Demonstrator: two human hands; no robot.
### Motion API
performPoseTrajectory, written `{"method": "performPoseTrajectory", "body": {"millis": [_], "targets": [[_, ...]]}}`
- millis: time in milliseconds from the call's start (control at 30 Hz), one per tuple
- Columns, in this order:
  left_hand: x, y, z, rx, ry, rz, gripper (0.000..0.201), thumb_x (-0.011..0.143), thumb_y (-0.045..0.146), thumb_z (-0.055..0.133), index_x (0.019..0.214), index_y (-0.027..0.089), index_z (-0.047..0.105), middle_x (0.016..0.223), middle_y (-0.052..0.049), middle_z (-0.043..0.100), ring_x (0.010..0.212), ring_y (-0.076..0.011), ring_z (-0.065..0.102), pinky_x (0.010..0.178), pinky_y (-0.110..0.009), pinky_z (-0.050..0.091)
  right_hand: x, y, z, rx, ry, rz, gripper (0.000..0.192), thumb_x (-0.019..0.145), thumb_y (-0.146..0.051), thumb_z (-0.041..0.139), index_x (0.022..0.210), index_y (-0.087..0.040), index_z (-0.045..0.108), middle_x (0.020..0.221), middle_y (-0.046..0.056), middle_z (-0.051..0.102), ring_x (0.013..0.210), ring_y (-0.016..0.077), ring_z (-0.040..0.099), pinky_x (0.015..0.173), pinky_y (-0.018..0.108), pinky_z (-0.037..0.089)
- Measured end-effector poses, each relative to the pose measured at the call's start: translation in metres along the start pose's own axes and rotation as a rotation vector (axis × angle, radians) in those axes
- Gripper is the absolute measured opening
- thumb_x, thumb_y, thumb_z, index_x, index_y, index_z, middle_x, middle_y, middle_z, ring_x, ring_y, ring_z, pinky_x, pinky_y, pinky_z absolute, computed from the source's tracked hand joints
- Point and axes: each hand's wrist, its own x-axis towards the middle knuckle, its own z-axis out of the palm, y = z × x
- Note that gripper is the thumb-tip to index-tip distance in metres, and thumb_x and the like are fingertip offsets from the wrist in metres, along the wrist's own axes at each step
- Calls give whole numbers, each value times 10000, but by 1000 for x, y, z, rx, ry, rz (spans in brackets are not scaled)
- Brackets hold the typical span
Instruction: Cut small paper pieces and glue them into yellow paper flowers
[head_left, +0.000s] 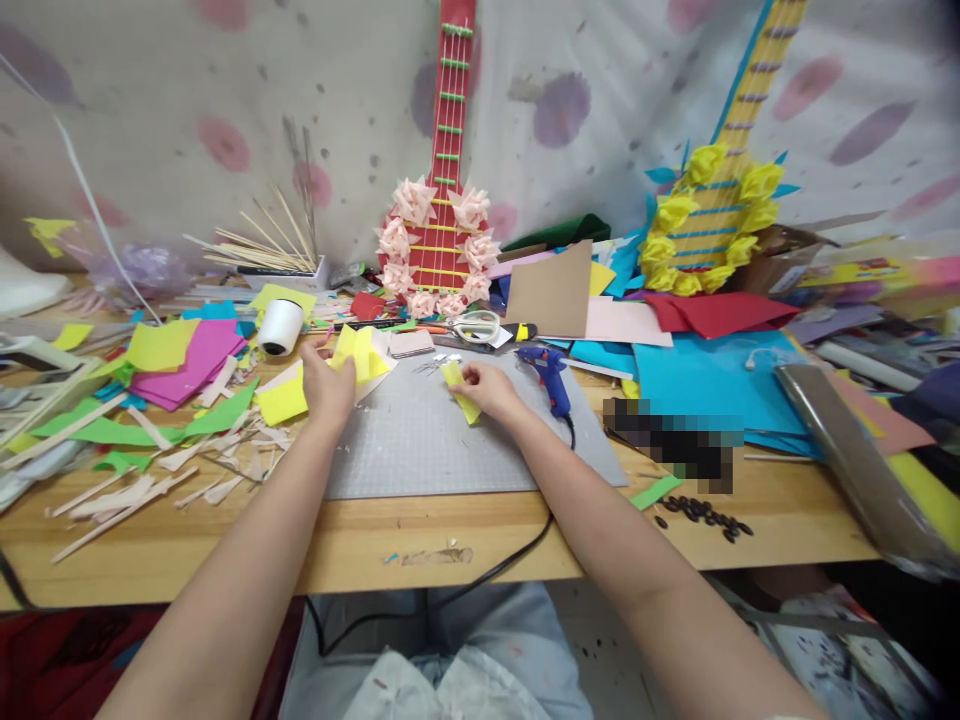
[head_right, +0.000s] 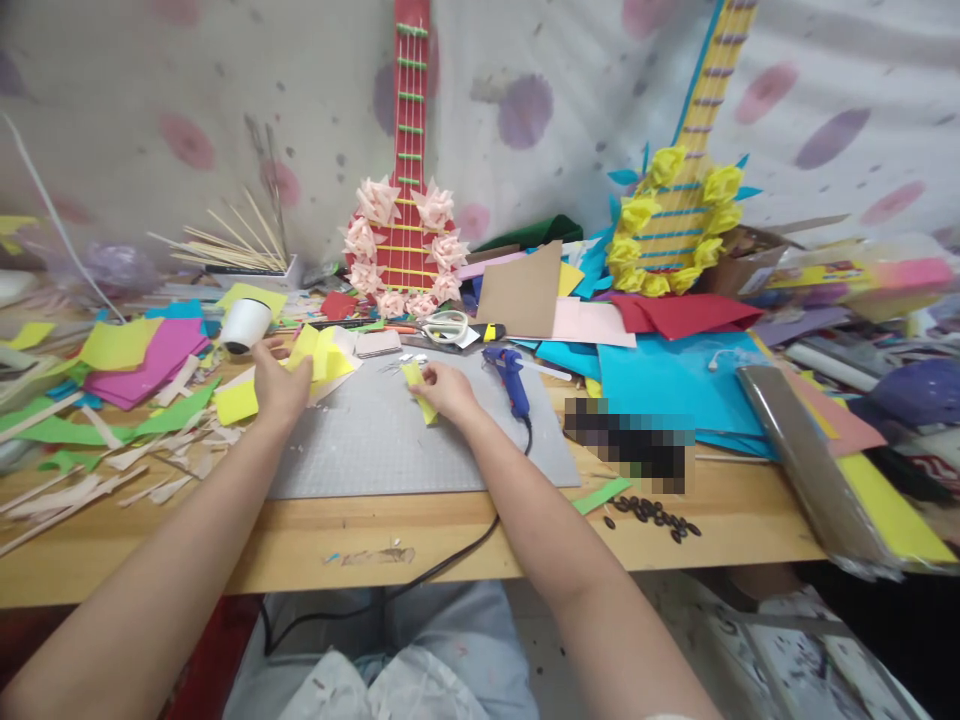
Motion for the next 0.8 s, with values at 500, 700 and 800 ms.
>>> {"method": "performPoseTrajectory", "body": {"millis": [500,700,800], "targets": [[-63,47,46,-179,-372,174,395,714,302,585,1073,186,469,967,-73,572,738,-179,590,741,-358,458,-6,3,5,267,64,-133,245,599,-324,657,592,-189,453,617,-46,488,597,98,438,590,229,341],[-77,36,70,-400,-503,-18,208,684,269,580,868,174,555,706,-26,595,593,-151,567,581,-291,468,-10,4,4,376,-71,-112,266,569,-283,671,629,-192,429,565,-73,461,534,81,417,534,215,335],[-77,34,69,-609,-517,-109,211,660,224,579,862,173,547,740,-19,612,606,-136,576,563,-274,484,-12,2,-1,518,-161,-61,325,539,-285,696,693,-195,424,598,-70,507,546,80,467,541,210,367]]}}
